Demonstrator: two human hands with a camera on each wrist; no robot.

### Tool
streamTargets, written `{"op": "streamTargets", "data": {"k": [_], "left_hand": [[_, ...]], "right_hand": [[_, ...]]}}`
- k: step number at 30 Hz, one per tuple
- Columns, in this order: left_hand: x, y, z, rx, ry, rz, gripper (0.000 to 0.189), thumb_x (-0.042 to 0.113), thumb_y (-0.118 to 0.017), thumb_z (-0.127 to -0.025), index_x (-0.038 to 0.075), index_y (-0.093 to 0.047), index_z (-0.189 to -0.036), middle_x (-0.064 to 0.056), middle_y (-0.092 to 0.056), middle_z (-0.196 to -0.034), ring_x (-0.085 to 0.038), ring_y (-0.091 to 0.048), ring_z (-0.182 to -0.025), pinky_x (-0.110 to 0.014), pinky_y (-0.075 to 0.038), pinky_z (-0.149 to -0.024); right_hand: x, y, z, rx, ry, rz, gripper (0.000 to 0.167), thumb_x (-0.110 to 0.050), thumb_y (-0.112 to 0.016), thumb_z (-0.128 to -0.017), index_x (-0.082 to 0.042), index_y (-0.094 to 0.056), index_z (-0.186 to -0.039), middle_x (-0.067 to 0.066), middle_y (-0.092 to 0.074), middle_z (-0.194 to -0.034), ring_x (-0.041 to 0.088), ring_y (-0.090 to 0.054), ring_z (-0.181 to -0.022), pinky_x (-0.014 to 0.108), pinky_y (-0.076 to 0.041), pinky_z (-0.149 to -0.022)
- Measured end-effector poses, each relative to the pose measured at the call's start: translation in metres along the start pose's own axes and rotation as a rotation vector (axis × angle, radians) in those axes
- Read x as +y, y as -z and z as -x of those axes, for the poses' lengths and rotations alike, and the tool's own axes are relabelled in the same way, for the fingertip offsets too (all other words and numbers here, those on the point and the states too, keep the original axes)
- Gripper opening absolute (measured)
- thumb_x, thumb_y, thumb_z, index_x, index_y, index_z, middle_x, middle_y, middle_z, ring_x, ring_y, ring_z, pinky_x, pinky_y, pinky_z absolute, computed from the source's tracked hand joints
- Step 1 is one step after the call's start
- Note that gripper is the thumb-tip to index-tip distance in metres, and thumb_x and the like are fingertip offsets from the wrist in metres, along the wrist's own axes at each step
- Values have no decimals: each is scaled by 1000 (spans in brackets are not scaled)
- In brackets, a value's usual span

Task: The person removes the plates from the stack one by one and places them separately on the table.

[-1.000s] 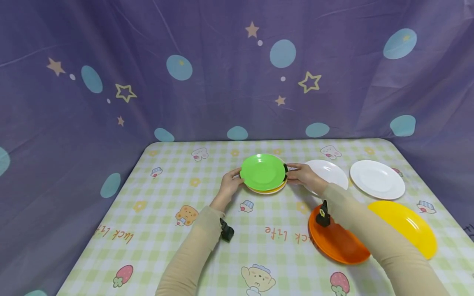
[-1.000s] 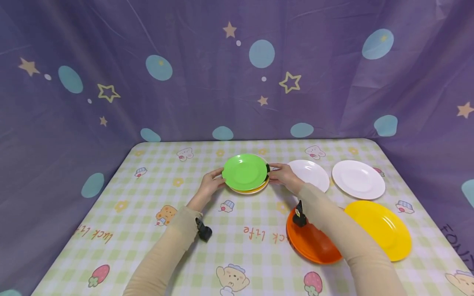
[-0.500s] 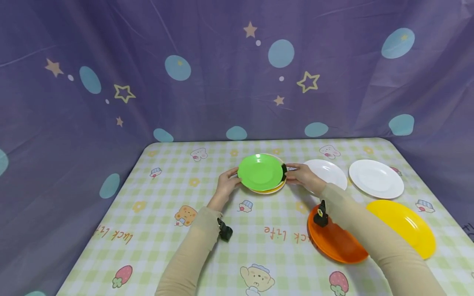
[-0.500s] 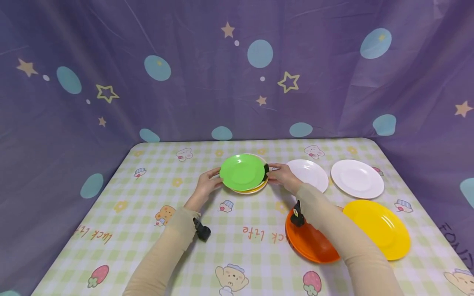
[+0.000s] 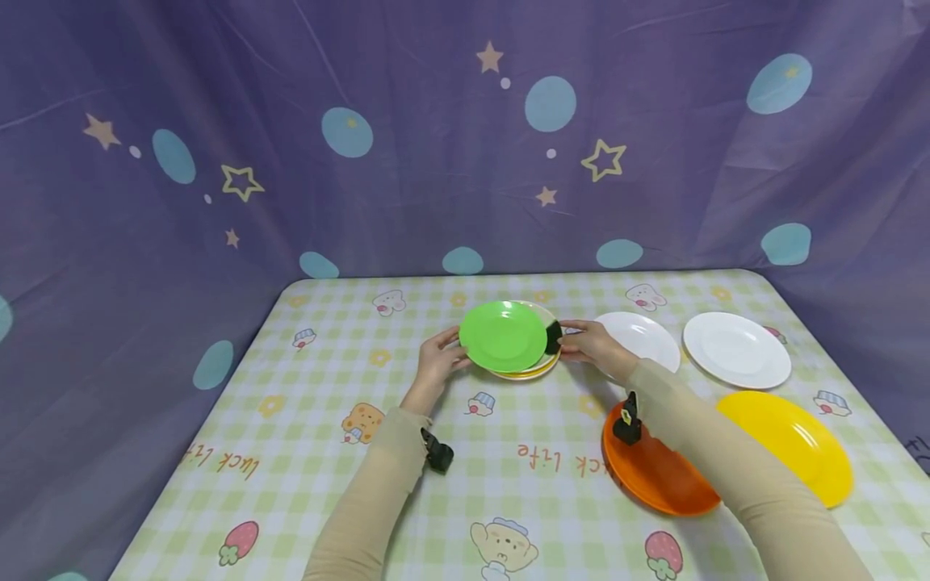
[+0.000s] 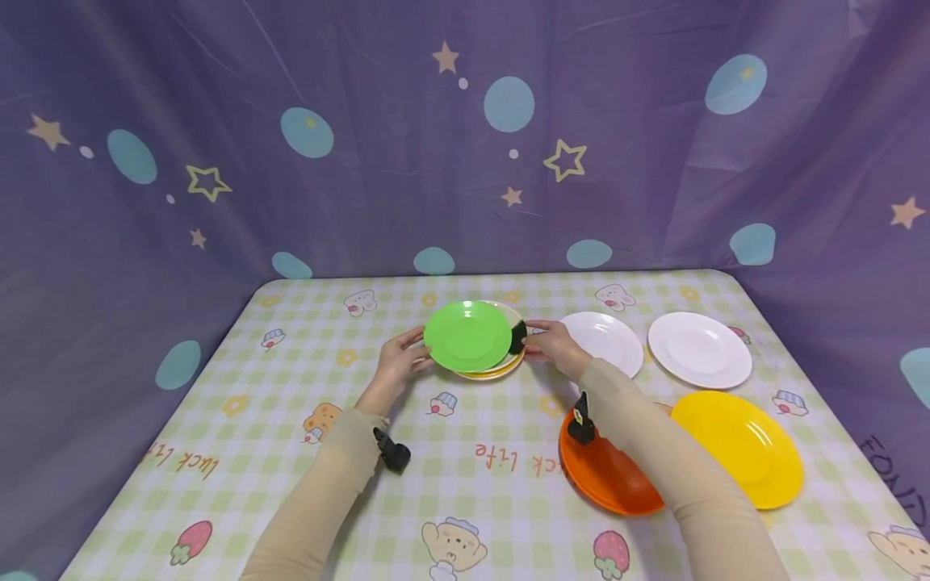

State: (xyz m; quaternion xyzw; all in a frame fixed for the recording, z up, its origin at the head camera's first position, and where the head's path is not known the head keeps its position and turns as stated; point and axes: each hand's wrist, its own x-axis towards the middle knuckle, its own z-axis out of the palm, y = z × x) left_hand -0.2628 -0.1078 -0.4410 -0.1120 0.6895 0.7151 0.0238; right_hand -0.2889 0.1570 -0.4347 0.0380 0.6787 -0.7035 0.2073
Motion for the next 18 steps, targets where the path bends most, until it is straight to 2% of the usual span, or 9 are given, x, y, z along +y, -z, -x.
{"op": "streamTargets", "data": {"k": [3, 6, 13, 18], "left_hand": [[0, 1, 0, 6, 10, 66, 50, -13, -54, -76, 0, -48, -124, -17, -49, -123, -14, -63, -69, -27, -54, -68], [-2, 2, -1, 11, 21, 120, 49, -13, -54, -76, 0, -49, -123, -17, -50, -123, -14, -63, -70, -27, -54, -67], [-2, 6, 0, 24, 48, 173, 51, -13, -54, -75, 1, -48, -124, -15, -50, -123, -12, -61, -69, -25, -54, -67], [0, 12, 1, 34, 51, 214, 52, -14, -53, -75, 0, -47, -124, -15, -50, -124, -12, -60, -69, -25, -54, -68]], "right_hand": [[-1, 0, 4, -18, 10, 20, 53, 7, -44, -86, 8, -24, -135, 10, -62, -88, 10, -61, -70, 41, -41, -93], [-1, 0, 3, -12, 6, 36, 52, 6, -44, -86, 7, -25, -135, 11, -61, -90, 10, -61, -71, 41, -41, -93], [1, 0, 0, -20, -1, -16, 54, 8, -43, -85, 8, -24, -135, 4, -62, -78, 10, -61, -69, 41, -41, -92], [0, 0, 1, -25, 4, -25, 53, 8, -43, -85, 9, -24, -135, 3, -62, -76, 10, -61, -68, 42, -40, -93]]}}
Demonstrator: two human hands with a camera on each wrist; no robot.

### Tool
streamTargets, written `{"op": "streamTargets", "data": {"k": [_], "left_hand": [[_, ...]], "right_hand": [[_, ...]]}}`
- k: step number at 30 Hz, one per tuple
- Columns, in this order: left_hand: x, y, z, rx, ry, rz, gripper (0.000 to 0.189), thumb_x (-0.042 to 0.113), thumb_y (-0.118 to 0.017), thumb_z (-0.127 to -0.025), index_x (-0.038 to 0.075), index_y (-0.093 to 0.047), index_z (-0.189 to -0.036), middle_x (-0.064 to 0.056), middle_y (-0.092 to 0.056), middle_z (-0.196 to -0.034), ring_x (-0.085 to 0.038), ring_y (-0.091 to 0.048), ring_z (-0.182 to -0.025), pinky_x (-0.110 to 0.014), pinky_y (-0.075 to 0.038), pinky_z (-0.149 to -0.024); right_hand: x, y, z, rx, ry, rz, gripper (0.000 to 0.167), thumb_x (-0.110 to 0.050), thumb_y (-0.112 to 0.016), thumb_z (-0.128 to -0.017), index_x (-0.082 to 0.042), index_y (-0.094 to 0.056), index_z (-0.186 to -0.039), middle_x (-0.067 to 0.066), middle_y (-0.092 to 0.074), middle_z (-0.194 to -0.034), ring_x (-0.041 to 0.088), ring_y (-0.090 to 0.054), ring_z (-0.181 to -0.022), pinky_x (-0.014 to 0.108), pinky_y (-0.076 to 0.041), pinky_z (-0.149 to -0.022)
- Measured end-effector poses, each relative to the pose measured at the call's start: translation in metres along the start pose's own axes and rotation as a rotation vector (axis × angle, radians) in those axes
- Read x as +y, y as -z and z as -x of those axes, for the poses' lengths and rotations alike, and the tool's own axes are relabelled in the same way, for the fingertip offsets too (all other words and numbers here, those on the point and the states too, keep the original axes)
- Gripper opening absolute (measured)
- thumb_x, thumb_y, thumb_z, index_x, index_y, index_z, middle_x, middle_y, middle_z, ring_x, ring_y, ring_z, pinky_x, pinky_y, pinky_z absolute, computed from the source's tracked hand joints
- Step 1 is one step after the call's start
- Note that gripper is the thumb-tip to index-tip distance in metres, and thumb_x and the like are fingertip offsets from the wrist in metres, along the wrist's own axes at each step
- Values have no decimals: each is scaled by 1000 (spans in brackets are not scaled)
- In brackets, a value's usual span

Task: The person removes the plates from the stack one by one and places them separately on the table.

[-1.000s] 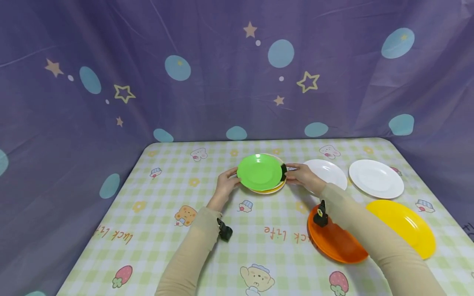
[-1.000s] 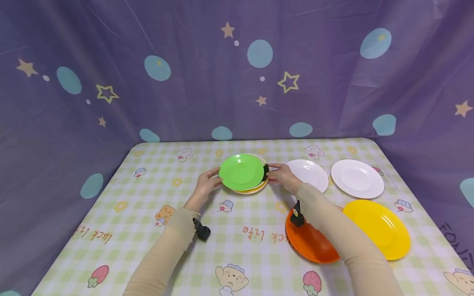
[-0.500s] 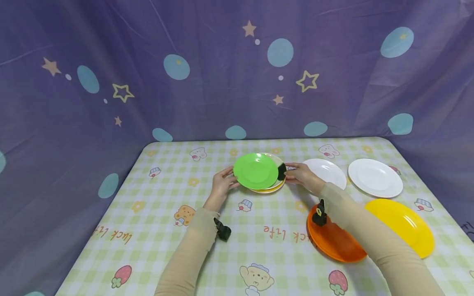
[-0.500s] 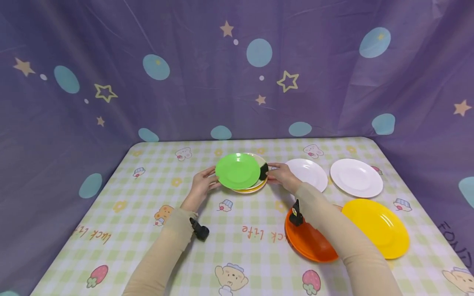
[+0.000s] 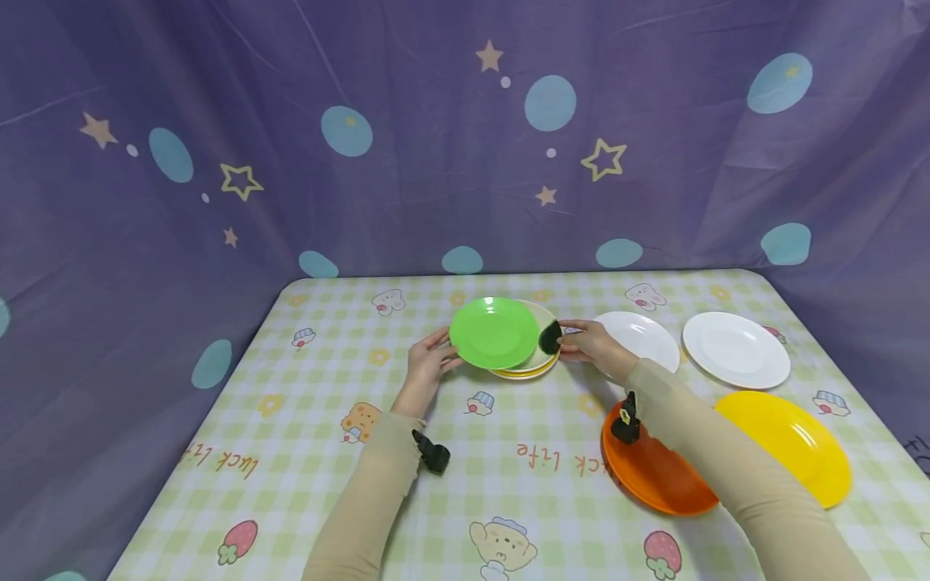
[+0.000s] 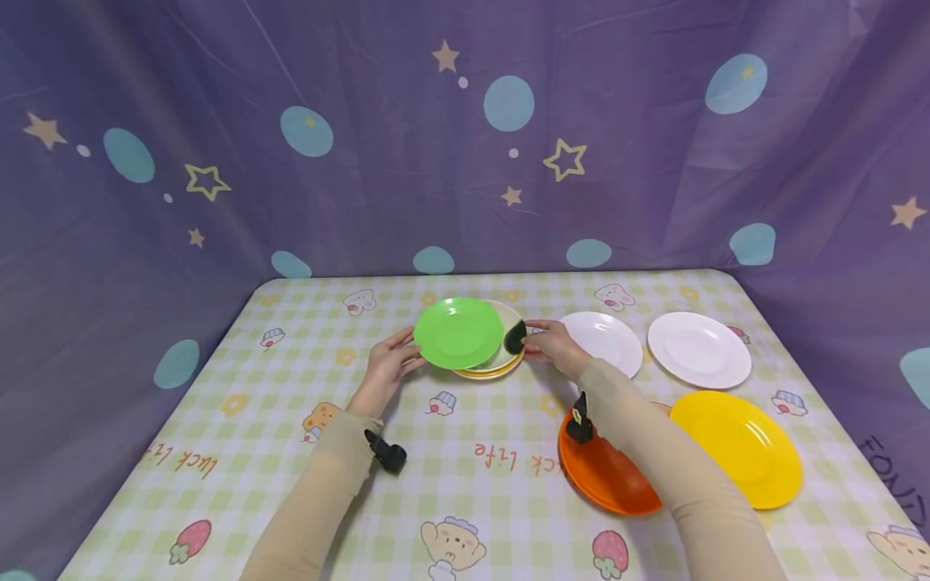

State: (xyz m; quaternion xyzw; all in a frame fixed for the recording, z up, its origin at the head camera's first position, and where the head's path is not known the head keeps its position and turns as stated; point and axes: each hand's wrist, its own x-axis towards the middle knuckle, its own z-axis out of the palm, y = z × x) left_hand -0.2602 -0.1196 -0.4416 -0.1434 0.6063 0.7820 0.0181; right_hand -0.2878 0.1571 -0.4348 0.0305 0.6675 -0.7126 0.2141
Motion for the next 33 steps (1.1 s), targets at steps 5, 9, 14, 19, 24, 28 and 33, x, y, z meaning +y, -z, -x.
{"op": "streamTargets", "data": {"k": [5, 9, 14, 19, 24, 28, 33], "left_hand": [[2, 10, 0, 2, -1, 24, 51, -12, -52, -77, 0, -46, -126, -14, -48, -126, -11, -60, -71, -25, -53, -70], [4, 16, 0, 10, 0, 40, 50, -12, -52, -78, 0, -45, -126, -15, -48, -126, -12, -60, -70, -25, -53, -70], [9, 25, 1, 32, 12, 44, 50, -11, -52, -78, 2, -45, -126, -14, -48, -126, -12, -60, -73, -25, -53, -72], [12, 34, 2, 44, 22, 43, 50, -10, -52, -80, 2, -44, -128, -13, -47, -127, -11, -60, -74, -25, -53, -73], [15, 44, 3, 54, 26, 45, 51, -9, -52, -81, 4, -43, -129, -12, -45, -129, -10, -61, -76, -24, -52, -73], [16, 52, 4, 57, 25, 48, 51, -9, -51, -81, 3, -41, -130, -13, -44, -131, -9, -61, -74, -24, -52, -74], [20, 61, 6, 63, 28, 57, 52, -10, -50, -82, 3, -41, -131, -14, -43, -131, -9, -61, -74, -25, -52, -74]], "right_hand": [[-1, 0, 3, 0, 0, 25, 53, 7, -44, -86, 8, -24, -135, 5, -62, -80, 11, -61, -70, 43, -38, -95], [-2, 0, 3, -1, -2, 30, 53, 6, -44, -86, 8, -24, -135, 5, -62, -80, 11, -61, -71, 42, -39, -94], [-1, 0, 2, -2, -7, 31, 53, 6, -44, -86, 8, -24, -135, 6, -63, -81, 12, -62, -71, 41, -41, -93], [-1, 1, 2, 15, -19, 41, 53, 5, -45, -86, 6, -26, -135, 9, -62, -88, 11, -62, -72, 41, -40, -94], [-2, 1, 2, 17, -24, 33, 53, 5, -45, -86, 7, -25, -135, 10, -61, -89, 12, -62, -71, 42, -39, -95], [-2, 0, 3, 13, -23, 25, 54, 6, -45, -86, 7, -24, -136, 9, -62, -85, 11, -62, -70, 41, -40, -94], [-3, 0, 3, 14, -22, 31, 54, 6, -45, -86, 7, -24, -136, 11, -62, -91, 11, -62, -71, 40, -41, -93]]}}
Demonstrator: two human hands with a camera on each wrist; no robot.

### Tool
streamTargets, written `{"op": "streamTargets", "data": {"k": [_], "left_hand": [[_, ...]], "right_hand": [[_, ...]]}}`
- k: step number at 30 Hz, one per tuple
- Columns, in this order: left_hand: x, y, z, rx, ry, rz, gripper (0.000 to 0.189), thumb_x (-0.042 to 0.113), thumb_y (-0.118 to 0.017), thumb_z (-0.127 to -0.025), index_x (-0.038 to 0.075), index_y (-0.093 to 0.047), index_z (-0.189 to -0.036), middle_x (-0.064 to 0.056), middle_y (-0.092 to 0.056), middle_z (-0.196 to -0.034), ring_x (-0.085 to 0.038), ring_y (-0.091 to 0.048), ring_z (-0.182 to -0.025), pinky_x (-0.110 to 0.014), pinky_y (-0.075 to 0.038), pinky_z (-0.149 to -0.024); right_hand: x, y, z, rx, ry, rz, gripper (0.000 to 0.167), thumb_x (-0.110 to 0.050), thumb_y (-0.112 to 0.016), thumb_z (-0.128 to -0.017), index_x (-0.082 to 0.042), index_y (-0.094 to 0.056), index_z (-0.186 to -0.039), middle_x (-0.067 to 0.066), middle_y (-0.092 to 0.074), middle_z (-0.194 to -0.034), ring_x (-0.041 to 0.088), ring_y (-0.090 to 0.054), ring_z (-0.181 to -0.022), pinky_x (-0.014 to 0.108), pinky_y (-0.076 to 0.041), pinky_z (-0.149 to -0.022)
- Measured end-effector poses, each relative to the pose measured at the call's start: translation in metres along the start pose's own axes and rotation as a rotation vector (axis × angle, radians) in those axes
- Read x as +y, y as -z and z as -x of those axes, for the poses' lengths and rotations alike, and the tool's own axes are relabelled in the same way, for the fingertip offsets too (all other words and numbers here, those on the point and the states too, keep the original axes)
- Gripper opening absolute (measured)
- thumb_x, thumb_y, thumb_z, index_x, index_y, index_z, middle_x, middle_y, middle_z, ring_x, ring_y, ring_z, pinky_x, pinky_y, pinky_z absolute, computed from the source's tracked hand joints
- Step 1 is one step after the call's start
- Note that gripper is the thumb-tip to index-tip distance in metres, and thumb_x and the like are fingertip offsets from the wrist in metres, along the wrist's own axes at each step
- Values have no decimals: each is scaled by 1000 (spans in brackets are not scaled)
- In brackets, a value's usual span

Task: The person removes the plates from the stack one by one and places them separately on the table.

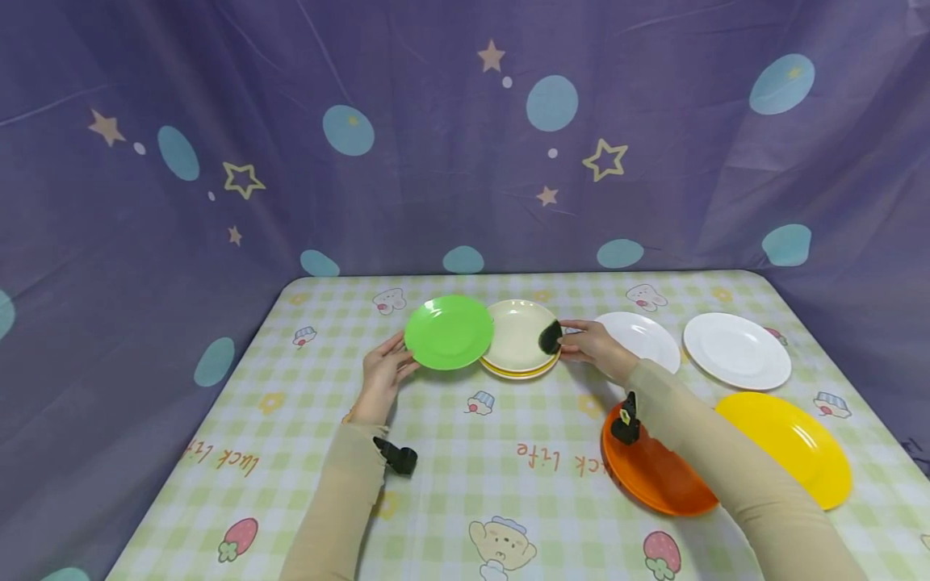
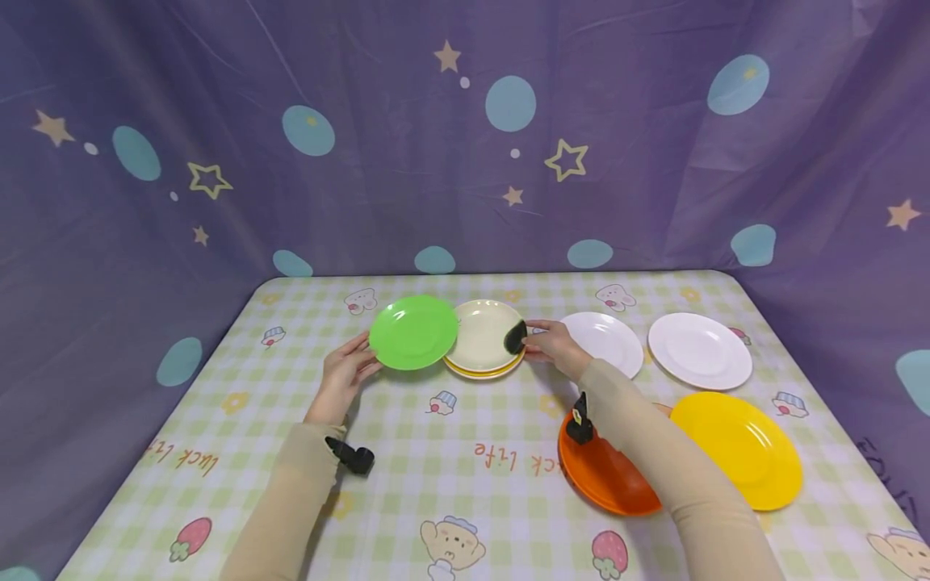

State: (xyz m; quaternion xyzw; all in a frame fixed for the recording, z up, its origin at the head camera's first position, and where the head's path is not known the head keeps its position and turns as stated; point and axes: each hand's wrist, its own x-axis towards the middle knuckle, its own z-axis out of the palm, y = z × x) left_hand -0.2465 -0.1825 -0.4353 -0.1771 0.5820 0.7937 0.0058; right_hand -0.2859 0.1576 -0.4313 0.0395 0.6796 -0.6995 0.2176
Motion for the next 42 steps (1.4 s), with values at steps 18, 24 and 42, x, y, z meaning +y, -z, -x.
{"op": "streamTargets", "data": {"k": [18, 24, 42], "left_hand": [[6, 24, -1, 56, 42, -52, 54, -11, -48, -82, 5, -38, -133, -11, -39, -135, -7, -61, -74, -27, -51, -79], [8, 27, -2, 76, 64, -70, 55, -12, -47, -81, 6, -39, -133, -12, -40, -135, -8, -61, -73, -25, -51, -77], [12, 36, -10, 69, 54, -203, 52, -10, -44, -84, 5, -37, -134, -14, -39, -134, -7, -58, -65, -23, -53, -67]], "right_hand": [[0, -1, -6, 30, -37, -62, 54, 9, -46, -85, 6, -26, -135, 7, -64, -76, 13, -63, -67, 41, -44, -89], [0, -2, -10, 63, -66, -69, 55, 10, -47, -84, 4, -29, -135, 5, -64, -74, 13, -63, -63, 40, -46, -86], [-7, -3, 0, 15, -50, -75, 54, 11, -44, -84, 8, -25, -135, 9, -64, -78, 13, -62, -66, 41, -44, -89]]}}
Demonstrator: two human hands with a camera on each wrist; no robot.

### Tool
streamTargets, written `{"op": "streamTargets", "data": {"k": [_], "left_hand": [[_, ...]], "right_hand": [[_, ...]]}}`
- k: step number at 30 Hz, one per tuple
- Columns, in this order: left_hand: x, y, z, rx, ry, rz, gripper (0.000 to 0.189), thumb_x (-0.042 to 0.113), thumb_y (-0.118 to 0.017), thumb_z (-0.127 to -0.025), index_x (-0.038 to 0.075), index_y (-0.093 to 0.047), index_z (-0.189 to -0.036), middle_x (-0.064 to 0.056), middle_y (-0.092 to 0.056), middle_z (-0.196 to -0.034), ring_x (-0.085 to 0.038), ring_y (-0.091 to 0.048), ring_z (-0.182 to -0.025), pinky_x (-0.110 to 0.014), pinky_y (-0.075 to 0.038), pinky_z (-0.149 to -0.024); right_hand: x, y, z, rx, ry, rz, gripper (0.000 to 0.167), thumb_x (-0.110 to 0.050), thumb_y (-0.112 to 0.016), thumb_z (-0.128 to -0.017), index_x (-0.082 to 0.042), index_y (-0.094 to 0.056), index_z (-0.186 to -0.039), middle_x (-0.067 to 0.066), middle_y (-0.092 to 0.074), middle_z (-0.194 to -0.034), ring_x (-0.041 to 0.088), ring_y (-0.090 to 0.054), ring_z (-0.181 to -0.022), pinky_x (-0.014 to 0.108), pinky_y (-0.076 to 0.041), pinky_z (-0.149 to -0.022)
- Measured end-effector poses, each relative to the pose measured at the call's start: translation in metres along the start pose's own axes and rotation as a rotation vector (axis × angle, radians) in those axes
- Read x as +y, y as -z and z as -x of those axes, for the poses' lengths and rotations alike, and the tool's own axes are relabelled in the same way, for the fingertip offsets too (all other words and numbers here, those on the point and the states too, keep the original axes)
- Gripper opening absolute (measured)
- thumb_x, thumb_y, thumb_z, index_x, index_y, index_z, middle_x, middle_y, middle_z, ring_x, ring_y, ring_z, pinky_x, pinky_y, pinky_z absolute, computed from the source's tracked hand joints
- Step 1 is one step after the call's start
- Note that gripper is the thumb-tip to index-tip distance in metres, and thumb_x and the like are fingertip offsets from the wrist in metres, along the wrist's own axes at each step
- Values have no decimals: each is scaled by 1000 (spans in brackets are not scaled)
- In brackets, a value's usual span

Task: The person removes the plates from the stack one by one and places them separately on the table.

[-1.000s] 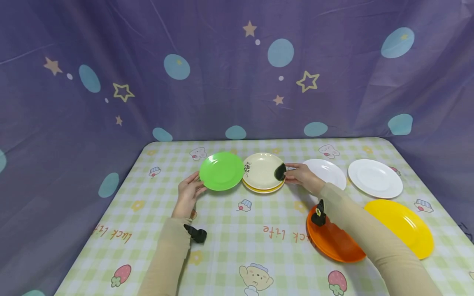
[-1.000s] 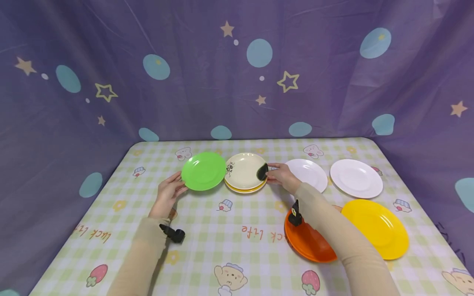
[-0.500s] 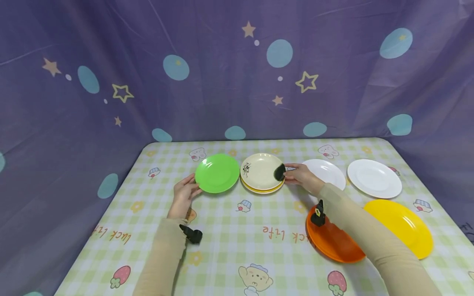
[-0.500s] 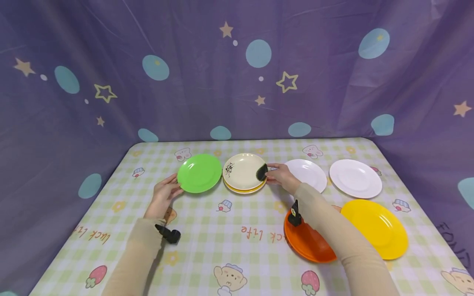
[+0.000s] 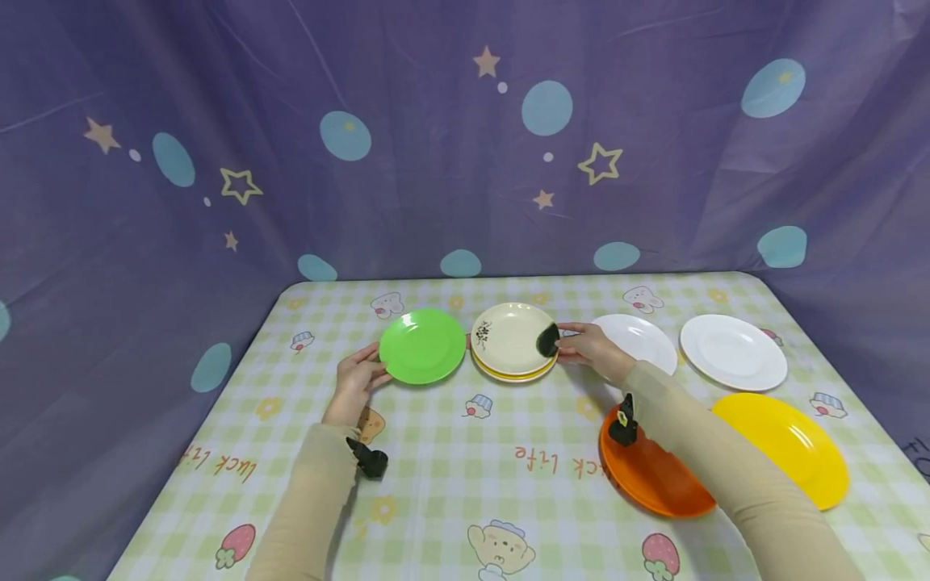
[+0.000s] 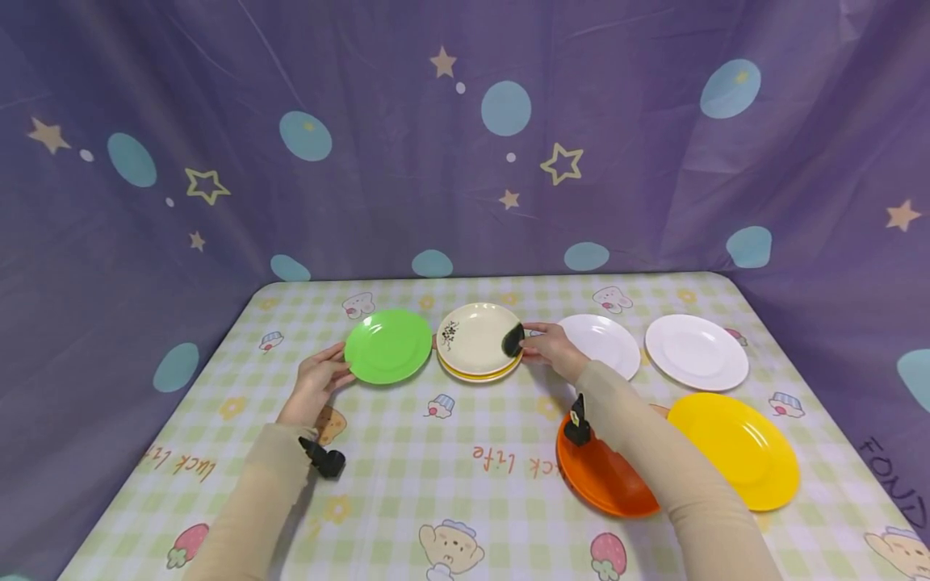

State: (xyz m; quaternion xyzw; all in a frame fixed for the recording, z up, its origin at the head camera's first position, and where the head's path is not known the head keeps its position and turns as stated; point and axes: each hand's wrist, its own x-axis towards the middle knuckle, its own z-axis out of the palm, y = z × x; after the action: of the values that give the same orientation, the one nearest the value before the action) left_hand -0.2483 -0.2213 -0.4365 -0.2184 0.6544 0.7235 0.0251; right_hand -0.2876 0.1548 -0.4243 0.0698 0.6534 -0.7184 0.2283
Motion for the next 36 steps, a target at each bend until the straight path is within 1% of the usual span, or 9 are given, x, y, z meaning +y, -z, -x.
{"op": "streamTargets", "data": {"k": [4, 8, 11, 14, 16, 18, 25, 28, 36], "left_hand": [[0, 1, -1, 2, -3, -37, 52, -11, -43, -84, 4, -36, -134, -16, -39, -134, -7, -60, -66, -24, -54, -67], [0, 1, -3, 12, 9, -57, 53, -12, -44, -84, 4, -36, -134, -15, -40, -134, -7, -60, -69, -24, -54, -68], [1, 1, -5, 16, 20, -59, 53, -12, -44, -84, 4, -36, -134, -15, -40, -134, -8, -60, -70, -24, -54, -68], [1, 1, -7, 24, 28, -77, 53, -12, -44, -84, 5, -37, -134, -15, -41, -133, -8, -60, -71, -24, -54, -68], [1, 0, -8, 28, 29, -101, 52, -11, -44, -84, 5, -37, -134, -15, -41, -133, -8, -60, -71, -25, -53, -69], [2, 0, -9, 40, 35, -126, 52, -10, -45, -84, 5, -38, -133, -14, -42, -132, -7, -60, -71, -24, -53, -69], [1, -1, -11, 68, 28, -186, 49, -9, -45, -85, 3, -40, -132, -15, -44, -130, -9, -59, -77, -24, -53, -71], [1, -3, -11, 90, 16, -222, 47, -8, -46, -84, 3, -42, -130, -15, -45, -129, -15, -59, -86, -22, -53, -70], [1, -5, -14, 100, -14, -251, 48, -14, -44, -81, -3, -43, -128, -18, -44, -130, -27, -48, -112, -32, -46, -89]], "right_hand": [[-1, -1, -1, 26, -17, 10, 55, 10, -46, -85, 5, -25, -136, 9, -64, -78, 12, -62, -64, 40, -45, -88], [12, 7, -21, 60, -6, 37, 56, 8, -50, -84, 2, -30, -135, 21, -63, -95, 17, -64, -70, 39, -48, -84], [36, 28, -53, -31, 66, -43, 51, 7, -58, -79, -1, -45, -127, 25, -61, -98, 24, -65, -72, 38, -53, -74], [44, 38, -68, -63, 63, -74, 52, 7, -60, -77, -3, -47, -126, 25, -61, -97, 27, -64, -75, 40, -53, -73], [40, 35, -63, -27, 57, -38, 52, 6, -59, -78, -2, -45, -128, 24, -61, -98, 25, -65, -74, 39, -52, -75], [21, 16, -35, 30, 10, 27, 57, 7, -52, -83, 2, -31, -135, 24, -59, -105, 21, -64, -76, 40, -48, -83], [-4, -3, 10, -36, 25, 18, 54, 10, -42, -85, 10, -22, -135, 31, -51, -115, 18, -62, -78, 44, -38, -95], [-7, -7, 15, -26, 28, 35, 54, 10, -42, -85, 10, -22, -135, 31, -49, -116, 17, -62, -78, 44, -36, -96], [6, 4, -1, -41, 56, 29, 54, 8, -45, -85, 8, -24, -135, 15, -64, -89, 16, -62, -75, 43, -41, -92]]}}
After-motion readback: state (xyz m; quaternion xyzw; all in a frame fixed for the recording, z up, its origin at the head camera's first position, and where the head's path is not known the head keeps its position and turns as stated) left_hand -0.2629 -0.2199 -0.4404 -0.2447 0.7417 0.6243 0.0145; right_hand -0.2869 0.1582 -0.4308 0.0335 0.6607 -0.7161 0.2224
